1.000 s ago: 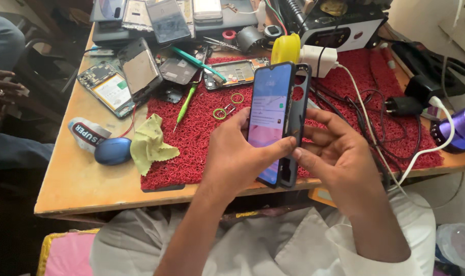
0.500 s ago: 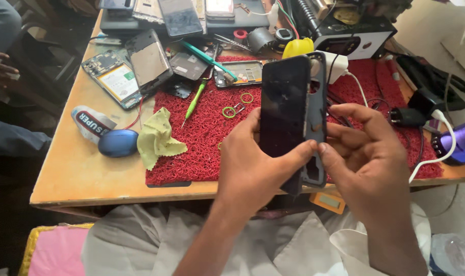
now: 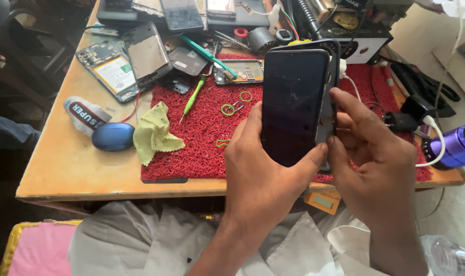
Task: The person disassembles a smartphone by removing the back cover and unscrewing internal components. They use a green screwdriver to remove screws from the camera module area and a metal tool to pry open the device casing. The person also tests the phone's screen responsiveness before proceeding with the disassembly.
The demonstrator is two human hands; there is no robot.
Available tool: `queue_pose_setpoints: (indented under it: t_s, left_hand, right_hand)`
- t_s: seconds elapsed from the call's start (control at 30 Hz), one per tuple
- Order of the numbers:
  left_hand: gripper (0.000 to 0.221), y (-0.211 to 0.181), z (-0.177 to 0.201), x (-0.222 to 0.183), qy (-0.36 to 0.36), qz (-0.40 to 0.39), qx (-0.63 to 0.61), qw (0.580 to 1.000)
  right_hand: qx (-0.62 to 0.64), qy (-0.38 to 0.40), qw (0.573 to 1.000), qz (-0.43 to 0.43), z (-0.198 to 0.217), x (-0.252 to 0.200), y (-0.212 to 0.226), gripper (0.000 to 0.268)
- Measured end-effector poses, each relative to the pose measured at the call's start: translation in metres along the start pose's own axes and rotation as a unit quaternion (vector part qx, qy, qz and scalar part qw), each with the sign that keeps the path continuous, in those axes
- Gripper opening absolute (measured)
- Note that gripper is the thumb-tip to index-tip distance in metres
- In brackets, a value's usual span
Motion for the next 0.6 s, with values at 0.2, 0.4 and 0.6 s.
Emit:
queue_pose_setpoints:
  t_s: [0.2,0.4,0.6]
  left_hand:
    - [0.063,0.0,-0.004,0.0,0.009,0.012,0.0,1.0]
    - [0.075,0.0,-0.005,-0.003,-0.024,-0.019,0.013,0.999]
    - [0.084,0.007,-0.007,0.001,-0.061,-0.034,0.062,0.996]
  right_hand:
    - [0.169,0.008,0.984,-0.046,-0.002,0.005,-0.015,0.059]
    - [0.189,-0.003,0.981,-0.054,-0.005,0.008,-0.021,0.06]
    - [0.101,-0.015,0.993,-0.066,-0.009,0.011,-0.028,0.058]
Point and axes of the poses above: each hand's wrist, its own x-axis towards the middle knuckle, its own z-axis out of the back of the hand, y = z × x, the point moved 9 cm from there along x, towards the middle knuckle, and after that the axes turned 1 degree about x, right-handed, at the moved point
